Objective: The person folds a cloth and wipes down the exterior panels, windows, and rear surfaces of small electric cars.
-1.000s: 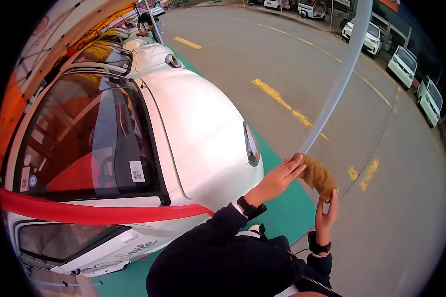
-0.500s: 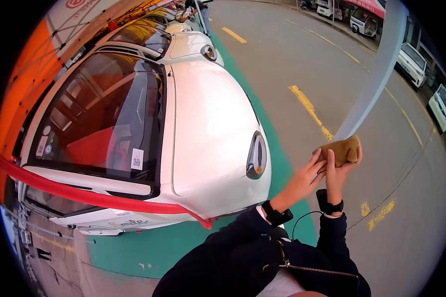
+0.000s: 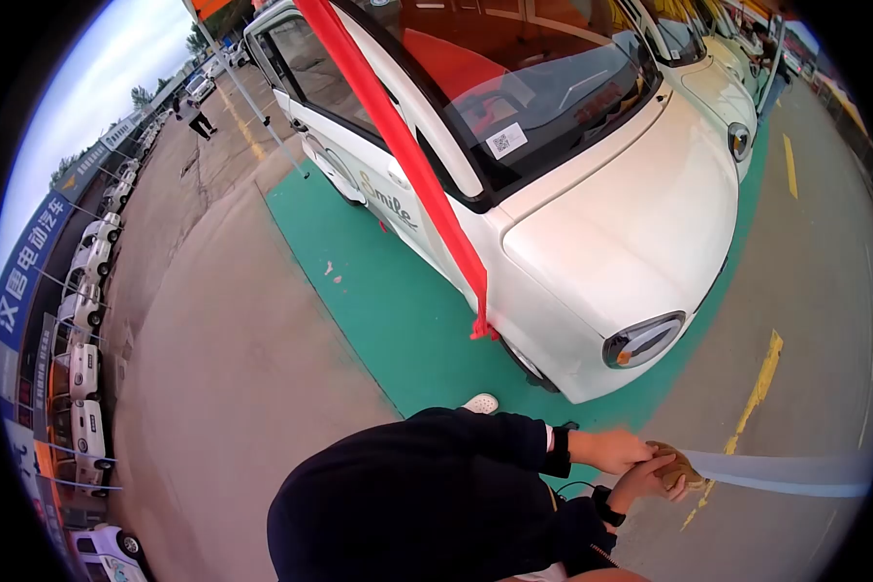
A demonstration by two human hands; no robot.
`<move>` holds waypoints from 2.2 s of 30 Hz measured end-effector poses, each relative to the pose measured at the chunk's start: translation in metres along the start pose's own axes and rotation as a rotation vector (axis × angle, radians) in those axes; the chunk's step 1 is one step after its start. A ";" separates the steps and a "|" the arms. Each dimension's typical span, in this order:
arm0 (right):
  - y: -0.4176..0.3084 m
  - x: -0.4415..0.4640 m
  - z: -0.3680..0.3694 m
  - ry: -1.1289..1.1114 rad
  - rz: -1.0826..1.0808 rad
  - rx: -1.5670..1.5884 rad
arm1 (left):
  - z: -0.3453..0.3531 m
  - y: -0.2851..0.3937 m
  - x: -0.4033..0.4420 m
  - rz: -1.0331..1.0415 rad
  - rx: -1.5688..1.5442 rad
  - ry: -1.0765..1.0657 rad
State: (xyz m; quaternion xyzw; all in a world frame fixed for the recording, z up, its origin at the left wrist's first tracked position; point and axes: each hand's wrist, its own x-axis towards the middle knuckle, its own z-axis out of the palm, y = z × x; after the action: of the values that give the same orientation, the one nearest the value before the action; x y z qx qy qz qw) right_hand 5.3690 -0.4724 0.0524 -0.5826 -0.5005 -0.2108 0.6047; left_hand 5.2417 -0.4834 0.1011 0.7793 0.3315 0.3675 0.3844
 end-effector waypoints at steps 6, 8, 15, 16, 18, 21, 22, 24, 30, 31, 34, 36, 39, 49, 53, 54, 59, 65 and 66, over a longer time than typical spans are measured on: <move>-0.043 -0.018 -0.038 -0.900 0.016 0.369 | -0.001 -0.020 -0.090 -0.239 -0.056 -0.098; -0.067 -0.022 -0.035 -1.100 -0.060 0.518 | -0.015 -0.013 -0.120 -0.331 -0.082 -0.064; -0.190 -0.024 0.003 -1.512 -0.542 1.102 | -0.096 0.009 -0.223 -0.419 -0.118 0.187; -0.219 -0.023 0.004 -1.472 -0.616 1.161 | -0.111 0.011 -0.240 -0.411 -0.115 0.204; -0.261 -0.039 0.006 -1.484 -0.720 1.247 | -0.135 0.014 -0.279 -0.801 -0.059 0.124; -0.322 -0.069 -0.003 -1.500 -0.827 1.393 | -0.147 -0.016 -0.360 -0.528 -0.026 0.396; -0.342 -0.080 -0.008 -1.506 -0.836 1.457 | -0.154 -0.012 -0.381 -0.517 -0.024 0.413; -0.374 -0.101 -0.012 -1.605 -0.863 1.517 | -0.166 -0.004 -0.420 -0.546 -0.045 0.752; -0.463 -0.157 -0.015 -1.858 -1.000 1.659 | -0.192 0.002 -0.528 -0.999 0.214 0.735; -0.478 -0.165 -0.015 -1.855 -1.039 1.687 | -0.198 0.008 -0.534 -1.073 -0.021 0.854; -0.517 -0.176 -0.014 -1.818 -1.101 1.696 | -0.222 0.040 -0.544 -1.040 -0.241 1.222; -0.534 -0.183 -0.014 -1.892 -1.009 1.608 | -0.239 0.044 -0.555 -1.056 -0.244 1.260; -0.545 -0.205 -0.009 -2.198 -0.440 1.476 | -0.255 0.040 -0.569 -1.135 -0.257 1.214; -0.591 -0.265 0.124 -2.098 -1.044 0.992 | -0.358 0.002 -0.588 -0.738 -0.466 1.437; -0.640 -0.290 0.203 -2.244 -0.526 1.027 | -0.456 -0.022 -0.596 -0.694 -0.413 1.318; -0.652 -0.299 0.230 -2.168 -0.436 1.037 | -0.491 -0.028 -0.594 -0.707 -0.440 1.237; -0.742 -0.269 0.309 -1.736 0.086 1.025 | -0.645 -0.071 -0.553 -0.617 -0.531 0.934; -0.789 -0.258 0.367 -1.305 0.185 1.267 | -0.785 -0.121 -0.492 -0.370 -0.393 1.024; -0.789 -0.262 0.374 -1.260 0.044 1.224 | -0.792 -0.145 -0.484 -0.223 -0.431 1.092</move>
State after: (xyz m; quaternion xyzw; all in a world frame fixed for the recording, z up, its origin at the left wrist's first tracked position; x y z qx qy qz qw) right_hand 4.4662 -0.3994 0.1517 -0.1736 -0.7550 0.4670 0.4263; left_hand 4.3056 -0.5180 0.1686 0.3426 0.4791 0.7313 0.3440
